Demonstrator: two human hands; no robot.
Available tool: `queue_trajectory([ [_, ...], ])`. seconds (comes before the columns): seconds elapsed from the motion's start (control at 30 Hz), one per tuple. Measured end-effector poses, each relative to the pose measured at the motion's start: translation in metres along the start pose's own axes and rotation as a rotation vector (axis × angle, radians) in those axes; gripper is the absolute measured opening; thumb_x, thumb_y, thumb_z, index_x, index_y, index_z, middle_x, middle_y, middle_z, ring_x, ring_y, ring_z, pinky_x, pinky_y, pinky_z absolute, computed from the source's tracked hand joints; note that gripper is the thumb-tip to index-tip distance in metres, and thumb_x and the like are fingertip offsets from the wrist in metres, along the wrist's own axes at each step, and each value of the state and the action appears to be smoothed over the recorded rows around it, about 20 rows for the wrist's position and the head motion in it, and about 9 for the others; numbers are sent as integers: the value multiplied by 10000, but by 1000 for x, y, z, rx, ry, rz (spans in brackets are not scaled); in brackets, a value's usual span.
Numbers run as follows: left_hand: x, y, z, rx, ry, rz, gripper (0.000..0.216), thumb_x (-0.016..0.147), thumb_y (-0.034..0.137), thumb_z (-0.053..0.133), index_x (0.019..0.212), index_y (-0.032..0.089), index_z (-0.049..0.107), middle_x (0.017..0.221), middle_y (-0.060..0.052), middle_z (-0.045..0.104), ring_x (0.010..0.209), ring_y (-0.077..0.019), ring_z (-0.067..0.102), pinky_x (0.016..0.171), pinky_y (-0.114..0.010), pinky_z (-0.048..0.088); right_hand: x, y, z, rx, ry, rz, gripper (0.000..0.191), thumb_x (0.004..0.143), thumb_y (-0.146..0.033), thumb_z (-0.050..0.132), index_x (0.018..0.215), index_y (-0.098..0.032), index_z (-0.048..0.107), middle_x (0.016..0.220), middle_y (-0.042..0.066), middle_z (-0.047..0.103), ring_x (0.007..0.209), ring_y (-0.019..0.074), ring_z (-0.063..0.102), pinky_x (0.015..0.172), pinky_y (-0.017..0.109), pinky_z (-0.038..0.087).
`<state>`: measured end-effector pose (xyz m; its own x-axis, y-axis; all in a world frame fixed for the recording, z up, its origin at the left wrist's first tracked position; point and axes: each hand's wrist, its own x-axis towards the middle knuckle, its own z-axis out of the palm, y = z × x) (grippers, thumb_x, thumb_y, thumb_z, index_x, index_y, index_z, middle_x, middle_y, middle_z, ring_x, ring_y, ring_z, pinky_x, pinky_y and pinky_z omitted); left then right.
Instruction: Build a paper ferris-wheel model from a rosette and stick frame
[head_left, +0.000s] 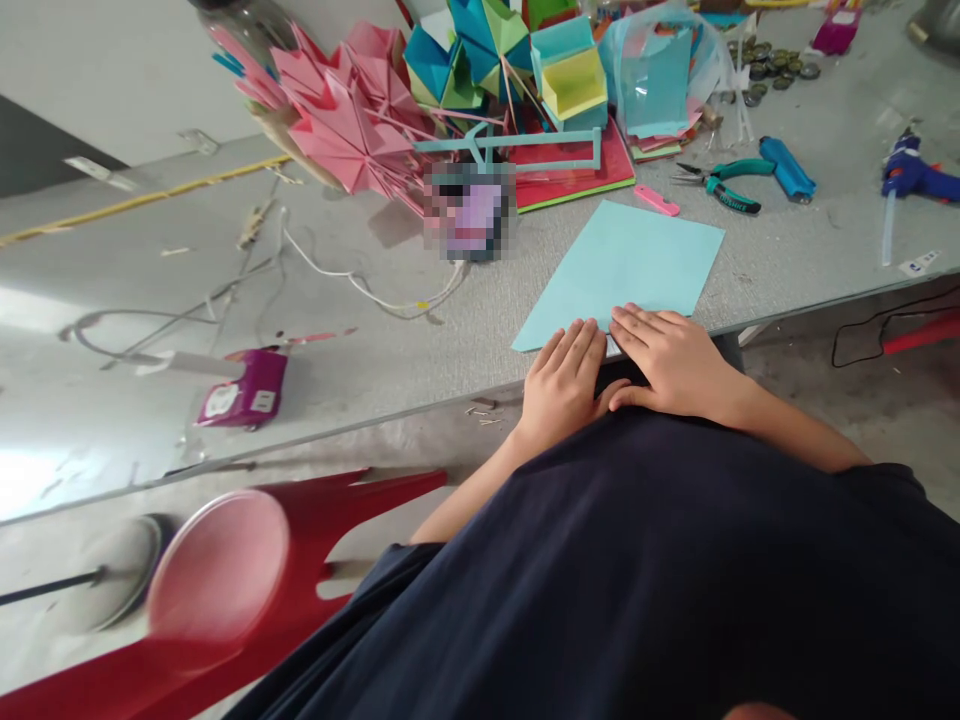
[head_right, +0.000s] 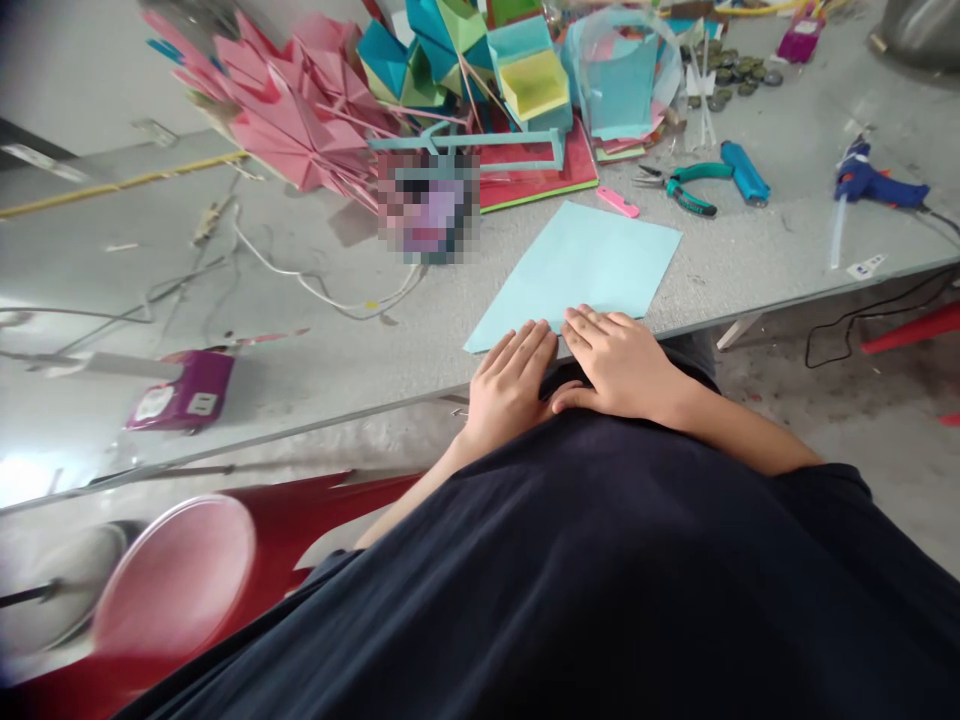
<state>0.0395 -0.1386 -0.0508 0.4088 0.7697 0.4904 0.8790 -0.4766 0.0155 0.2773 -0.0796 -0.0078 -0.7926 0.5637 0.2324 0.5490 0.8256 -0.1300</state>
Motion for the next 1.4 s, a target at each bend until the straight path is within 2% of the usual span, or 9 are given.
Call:
queue_trajectory([
  [0.23, 1, -5, 8, -46, -29, -23, 844, 1167, 721, 546, 1648, 42, 684, 1693, -283, 692, 1626, -420, 677, 1377, -547, 566, -1, 1, -1, 37, 38, 26, 872, 1138, -652, 708, 1730, -19, 618, 1771, 281, 614, 1676, 441, 624, 1381, 611, 550],
  [0.37, 6, -3, 5, -44, -70, -46, 846, 1144, 705, 577, 1647, 30, 667, 1702, -304, 679, 1637, -428, 666, 1379, -549, 560, -1, 6, 1, 74, 46, 41, 756, 1149, -584, 699, 1689, -55, 678, 1784, 250, 611, 1699, 432, 602, 1407, 635, 529],
  [0.47, 12, -2, 3, -33, -113, -72, 859, 1120, 699, 606, 1668, 39, 642, 1735, -309, 646, 1661, -441, 640, 1378, -568, 556, 3, 10, 1, 96, 25, 43, 818, 1134, -607, 711, 1712, -31, 648, 1806, 262, 580, 1728, 444, 563, 1435, 657, 493],
  [0.57, 19, -2, 1, -21, -151, -76, 902, 1096, 688, 642, 1664, -12, 624, 1750, -354, 606, 1683, -475, 607, 1380, -602, 548, 9, 14, 1, 112, -4, 45, 897, 1119, -648, 716, 1730, 0, 614, 1826, 279, 545, 1757, 452, 519, 1455, 669, 462],
  [0.77, 31, -7, -3, -74, -252, -111, 994, 1014, 635, 739, 1721, -38, 552, 1813, -387, 515, 1742, -526, 508, 1435, -677, 463, 19, 23, 4, 140, -37, 60, 1070, 1069, -780, 721, 1752, 30, 572, 1856, 302, 494, 1803, 461, 439, 1492, 652, 402],
  [0.9, 40, -11, -9, -94, -319, -104, 1079, 973, 615, 768, 1743, -90, 496, 1832, -423, 457, 1769, -560, 446, 1445, -715, 423, 22, 29, 6, 169, -43, 54, 1170, 1020, -861, 723, 1792, -3, 533, 1892, 297, 436, 1820, 470, 404, 1496, 664, 382],
  [1.07, 50, -15, -11, -108, -357, -112, 1180, 964, 730, 765, 1762, -86, 461, 1848, -433, 423, 1779, -580, 415, 1445, -735, 400, 29, 34, 5, 168, -73, 73, 1223, 997, -891, 721, 1798, 10, 513, 1906, 304, 405, 1827, 463, 393, 1503, 639, 375],
  [1.3, 55, -11, -9, -43, -339, -140, 991, 973, 500, 760, 1749, -60, 499, 1837, -402, 466, 1762, -537, 471, 1413, -689, 483, 33, 36, 5, 157, -66, 77, 1184, 1014, -855, 726, 1796, 8, 516, 1901, 305, 413, 1819, 463, 410, 1495, 658, 382],
  [1.4, 50, -8, -13, -30, -341, -125, 953, 1016, 544, 754, 1739, -37, 532, 1829, -379, 494, 1731, -515, 527, 1407, -653, 511, 27, 29, 3, 134, -70, 84, 1201, 1003, -848, 752, 1781, 37, 521, 1891, 319, 421, 1810, 469, 425, 1492, 650, 392],
])
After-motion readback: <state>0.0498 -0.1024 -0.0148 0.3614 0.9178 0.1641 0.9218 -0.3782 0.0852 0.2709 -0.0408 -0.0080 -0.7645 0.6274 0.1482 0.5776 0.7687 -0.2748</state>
